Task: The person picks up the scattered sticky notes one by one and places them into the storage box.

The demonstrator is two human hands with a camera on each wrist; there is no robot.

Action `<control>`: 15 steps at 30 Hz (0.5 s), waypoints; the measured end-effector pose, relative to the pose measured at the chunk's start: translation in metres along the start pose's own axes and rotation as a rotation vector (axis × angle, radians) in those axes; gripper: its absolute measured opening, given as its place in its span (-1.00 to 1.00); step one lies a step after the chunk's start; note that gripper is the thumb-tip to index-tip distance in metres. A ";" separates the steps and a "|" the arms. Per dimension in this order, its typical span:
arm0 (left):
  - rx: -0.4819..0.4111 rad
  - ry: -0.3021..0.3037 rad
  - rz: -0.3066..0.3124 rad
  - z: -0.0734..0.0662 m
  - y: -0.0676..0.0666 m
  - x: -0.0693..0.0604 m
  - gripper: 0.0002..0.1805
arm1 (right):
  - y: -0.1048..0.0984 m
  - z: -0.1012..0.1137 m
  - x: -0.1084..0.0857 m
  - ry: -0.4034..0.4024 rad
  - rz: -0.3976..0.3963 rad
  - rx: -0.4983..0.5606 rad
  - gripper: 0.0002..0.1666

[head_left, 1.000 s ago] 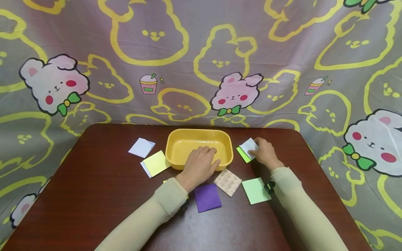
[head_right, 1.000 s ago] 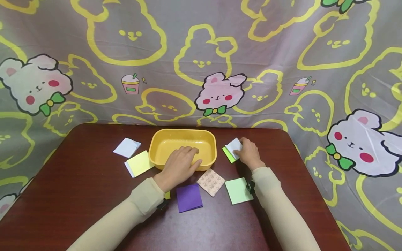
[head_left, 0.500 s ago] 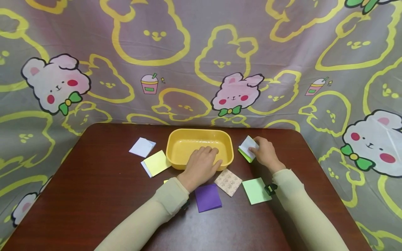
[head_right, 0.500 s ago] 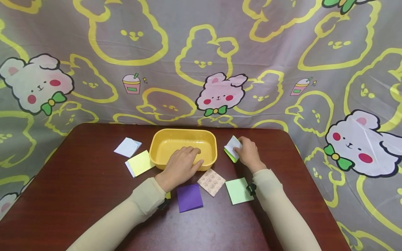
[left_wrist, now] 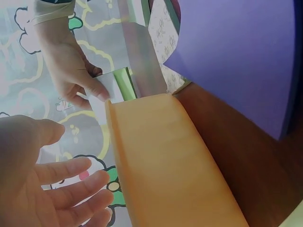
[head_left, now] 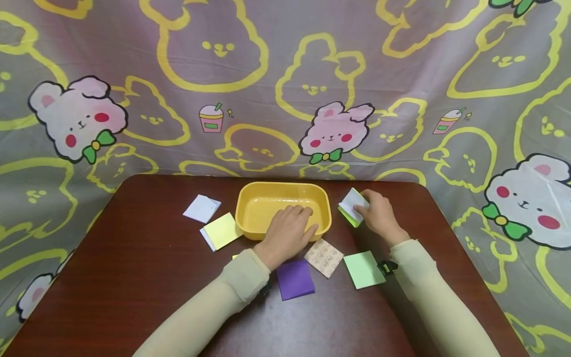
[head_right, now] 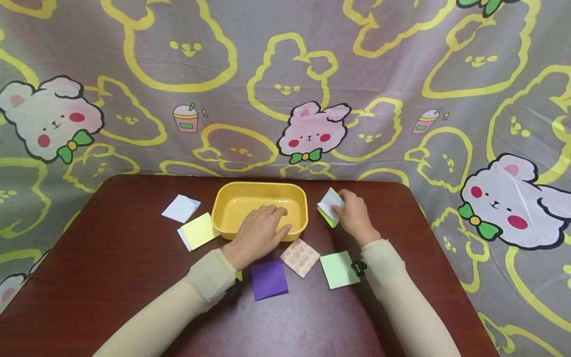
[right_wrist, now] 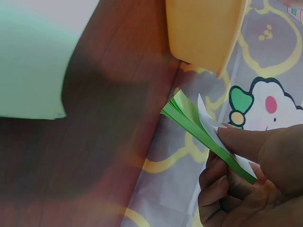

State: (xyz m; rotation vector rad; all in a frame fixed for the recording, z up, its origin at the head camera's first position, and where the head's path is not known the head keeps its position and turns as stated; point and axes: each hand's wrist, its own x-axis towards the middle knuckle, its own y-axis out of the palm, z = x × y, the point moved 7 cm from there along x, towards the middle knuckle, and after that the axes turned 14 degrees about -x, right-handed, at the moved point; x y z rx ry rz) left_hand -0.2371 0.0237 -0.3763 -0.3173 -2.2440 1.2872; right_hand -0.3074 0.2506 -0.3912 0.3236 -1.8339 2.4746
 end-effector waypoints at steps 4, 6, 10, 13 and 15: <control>-0.002 0.012 -0.018 -0.001 -0.003 0.001 -0.58 | -0.003 0.003 0.001 0.002 0.005 0.002 -0.61; -0.001 0.022 -0.030 -0.001 -0.004 0.001 -0.59 | -0.005 0.004 0.000 0.002 0.006 0.005 -0.61; 0.004 0.040 -0.057 -0.001 -0.006 0.001 -0.59 | -0.009 0.010 0.000 -0.006 -0.003 0.003 -0.61; 0.005 0.039 -0.064 -0.001 -0.007 0.001 -0.59 | -0.014 0.015 -0.002 -0.015 -0.017 0.004 -0.61; 0.007 0.037 -0.064 -0.001 -0.007 0.001 -0.59 | -0.017 0.018 -0.003 -0.017 -0.023 0.005 -0.61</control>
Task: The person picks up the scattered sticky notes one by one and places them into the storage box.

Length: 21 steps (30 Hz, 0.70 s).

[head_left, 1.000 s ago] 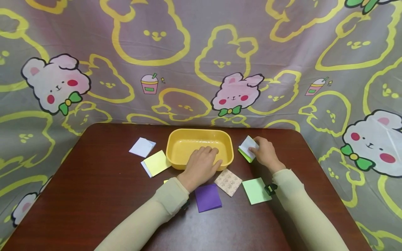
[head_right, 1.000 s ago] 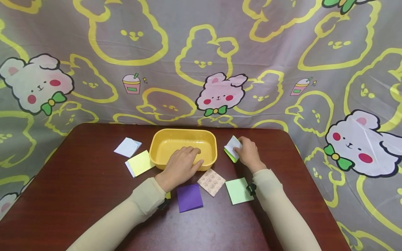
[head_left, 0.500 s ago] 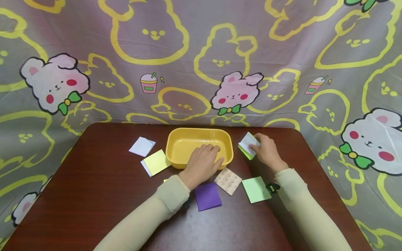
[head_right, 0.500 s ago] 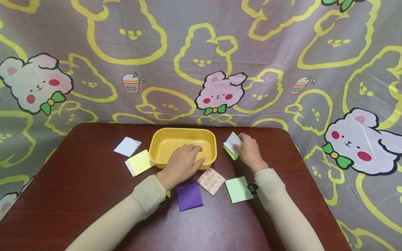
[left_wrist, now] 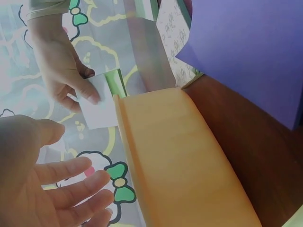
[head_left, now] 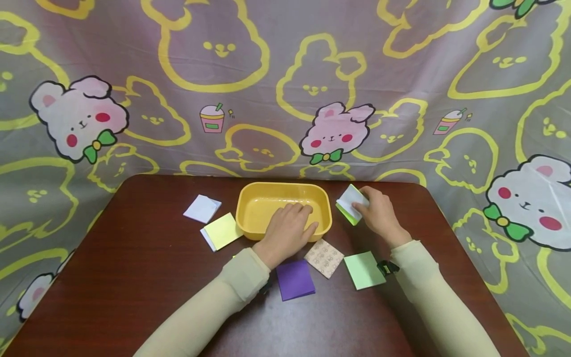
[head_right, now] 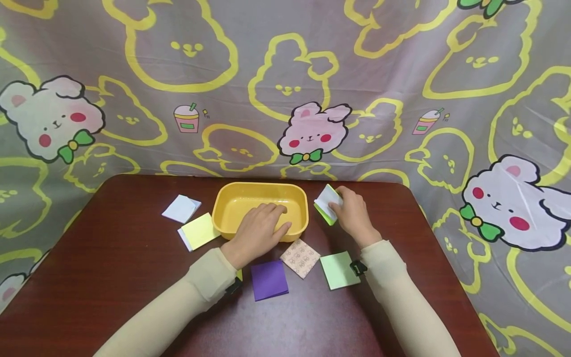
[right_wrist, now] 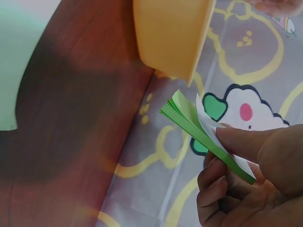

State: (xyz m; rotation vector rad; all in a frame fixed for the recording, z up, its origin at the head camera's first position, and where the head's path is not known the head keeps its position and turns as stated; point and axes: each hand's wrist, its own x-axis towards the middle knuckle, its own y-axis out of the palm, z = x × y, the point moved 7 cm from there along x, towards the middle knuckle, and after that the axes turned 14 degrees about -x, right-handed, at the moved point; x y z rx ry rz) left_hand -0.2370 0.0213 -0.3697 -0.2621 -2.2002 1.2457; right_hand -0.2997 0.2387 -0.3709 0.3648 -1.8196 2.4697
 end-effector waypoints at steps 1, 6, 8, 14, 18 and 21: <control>0.001 -0.002 0.001 0.000 0.000 0.000 -0.59 | -0.001 0.001 0.000 -0.001 -0.005 0.001 -0.61; 0.003 -0.011 0.002 0.001 -0.001 0.001 -0.58 | -0.007 0.007 -0.001 -0.007 -0.016 0.001 -0.60; 0.000 -0.015 0.002 0.001 -0.001 0.000 -0.58 | -0.009 0.009 -0.002 -0.007 -0.014 -0.001 -0.60; 0.001 -0.015 -0.004 0.000 -0.003 -0.001 -0.58 | -0.015 0.014 -0.005 -0.013 -0.014 0.005 -0.60; 0.001 -0.007 -0.015 0.000 -0.005 -0.001 -0.58 | -0.020 0.019 -0.008 -0.023 -0.017 0.011 -0.61; -0.002 -0.006 -0.018 -0.001 -0.007 -0.001 -0.57 | -0.023 0.023 -0.009 -0.030 -0.023 0.012 -0.61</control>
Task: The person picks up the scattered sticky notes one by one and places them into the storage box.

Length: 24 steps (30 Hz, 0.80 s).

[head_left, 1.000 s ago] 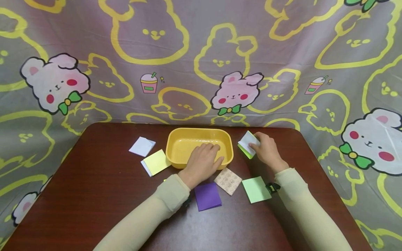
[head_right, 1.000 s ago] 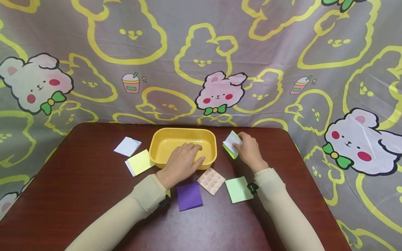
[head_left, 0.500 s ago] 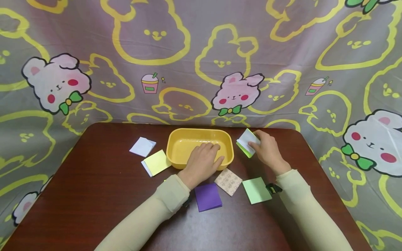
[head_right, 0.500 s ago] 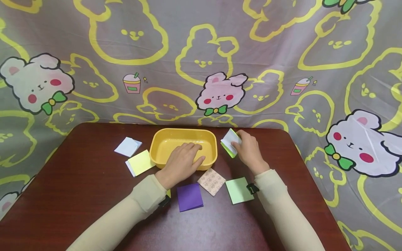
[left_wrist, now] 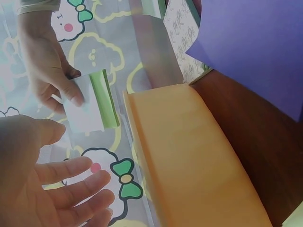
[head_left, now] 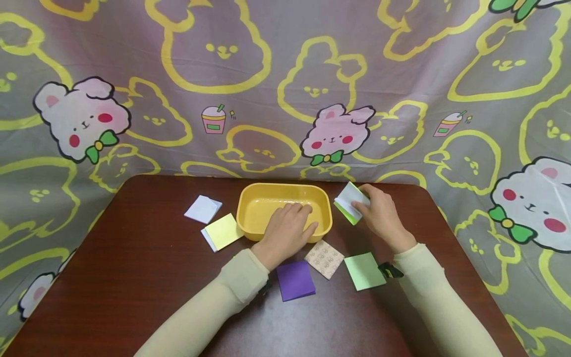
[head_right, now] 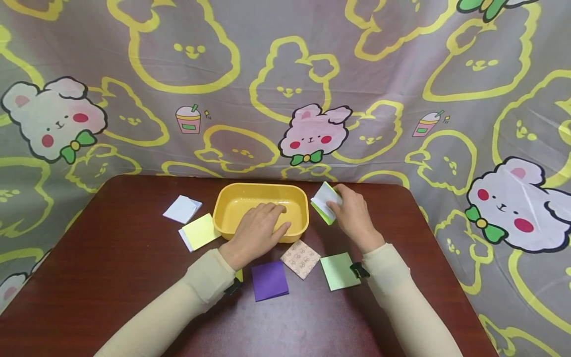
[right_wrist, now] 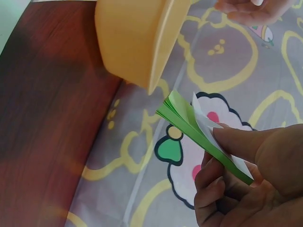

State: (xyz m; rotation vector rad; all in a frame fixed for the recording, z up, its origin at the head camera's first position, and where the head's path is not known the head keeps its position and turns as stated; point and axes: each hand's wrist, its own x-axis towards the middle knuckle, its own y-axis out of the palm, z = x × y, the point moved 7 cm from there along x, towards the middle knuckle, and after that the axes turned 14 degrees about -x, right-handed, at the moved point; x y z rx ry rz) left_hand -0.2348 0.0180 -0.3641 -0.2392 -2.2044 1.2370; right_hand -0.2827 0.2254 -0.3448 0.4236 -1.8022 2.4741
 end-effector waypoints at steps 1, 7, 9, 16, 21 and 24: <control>-0.002 -0.001 0.001 0.000 0.000 0.000 -0.57 | -0.001 0.001 -0.001 -0.002 -0.002 0.000 -0.61; -0.009 -0.016 0.015 0.001 0.000 0.000 -0.57 | -0.007 0.011 -0.004 -0.026 -0.022 0.008 -0.62; -0.007 -0.018 0.019 0.002 0.000 0.001 -0.57 | -0.009 0.014 -0.005 -0.032 -0.027 0.013 -0.63; -0.011 -0.019 0.018 0.003 -0.002 0.000 -0.56 | -0.012 0.022 -0.008 -0.039 -0.030 0.019 -0.63; -0.013 -0.027 0.023 0.006 -0.004 -0.002 -0.56 | -0.011 0.027 -0.009 -0.054 -0.024 0.019 -0.63; -0.016 -0.025 0.022 0.008 -0.004 -0.003 -0.57 | -0.010 0.030 -0.010 -0.058 -0.018 0.019 -0.63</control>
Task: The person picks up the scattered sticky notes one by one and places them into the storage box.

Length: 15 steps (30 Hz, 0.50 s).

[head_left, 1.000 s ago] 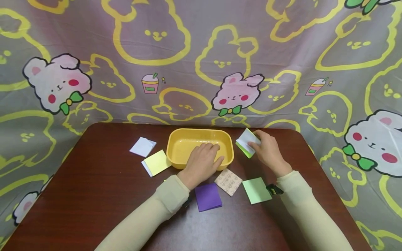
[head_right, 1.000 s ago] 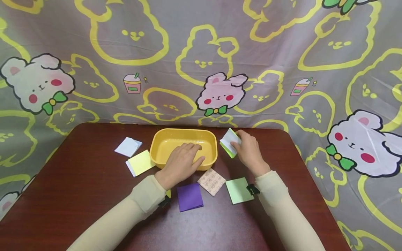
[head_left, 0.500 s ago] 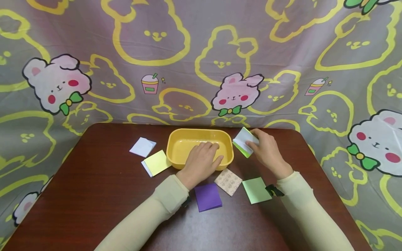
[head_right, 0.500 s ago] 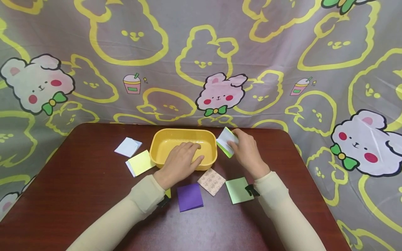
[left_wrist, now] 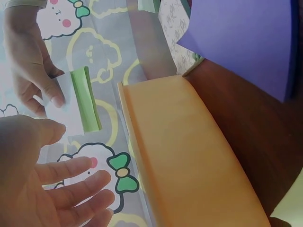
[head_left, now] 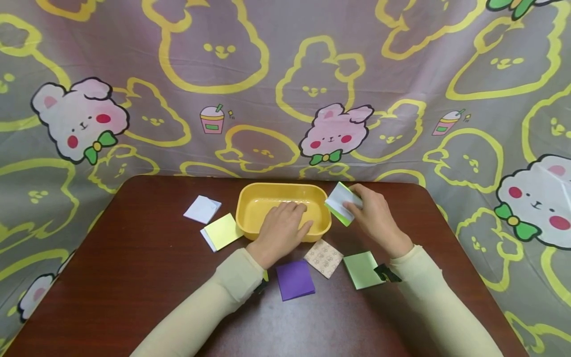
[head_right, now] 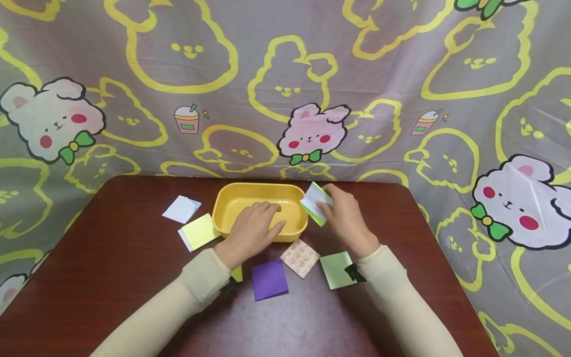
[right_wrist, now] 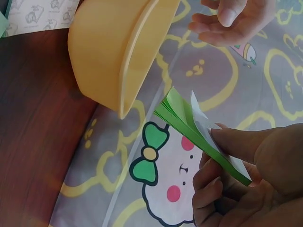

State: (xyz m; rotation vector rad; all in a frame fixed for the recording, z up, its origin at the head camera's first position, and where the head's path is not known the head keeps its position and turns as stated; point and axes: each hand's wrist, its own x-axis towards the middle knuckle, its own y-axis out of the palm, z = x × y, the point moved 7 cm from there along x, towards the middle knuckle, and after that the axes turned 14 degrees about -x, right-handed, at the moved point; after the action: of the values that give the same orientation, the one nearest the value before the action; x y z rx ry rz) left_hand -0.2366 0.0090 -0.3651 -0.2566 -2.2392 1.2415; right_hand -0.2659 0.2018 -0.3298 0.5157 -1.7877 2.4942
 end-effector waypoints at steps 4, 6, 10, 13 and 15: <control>-0.005 0.002 -0.004 0.003 0.000 -0.001 -0.57 | 0.002 0.003 -0.001 -0.007 0.006 -0.001 -0.62; -0.006 -0.001 -0.003 0.004 0.001 -0.001 -0.58 | 0.003 0.005 -0.001 -0.016 0.006 -0.007 -0.63; -0.009 -0.009 -0.001 0.007 0.001 -0.002 -0.58 | 0.006 0.009 -0.003 -0.033 0.013 -0.014 -0.63; -0.004 -0.021 0.007 0.009 0.002 -0.004 -0.57 | 0.009 0.013 -0.004 -0.045 0.023 -0.013 -0.64; 0.000 -0.029 0.011 0.011 0.002 -0.005 -0.57 | 0.011 0.015 -0.005 -0.055 0.026 -0.010 -0.65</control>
State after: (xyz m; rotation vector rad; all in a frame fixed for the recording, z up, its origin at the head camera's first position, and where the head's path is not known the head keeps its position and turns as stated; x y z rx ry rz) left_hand -0.2385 0.0004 -0.3730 -0.2527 -2.2650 1.2589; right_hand -0.2601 0.1852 -0.3366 0.5693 -1.8371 2.5103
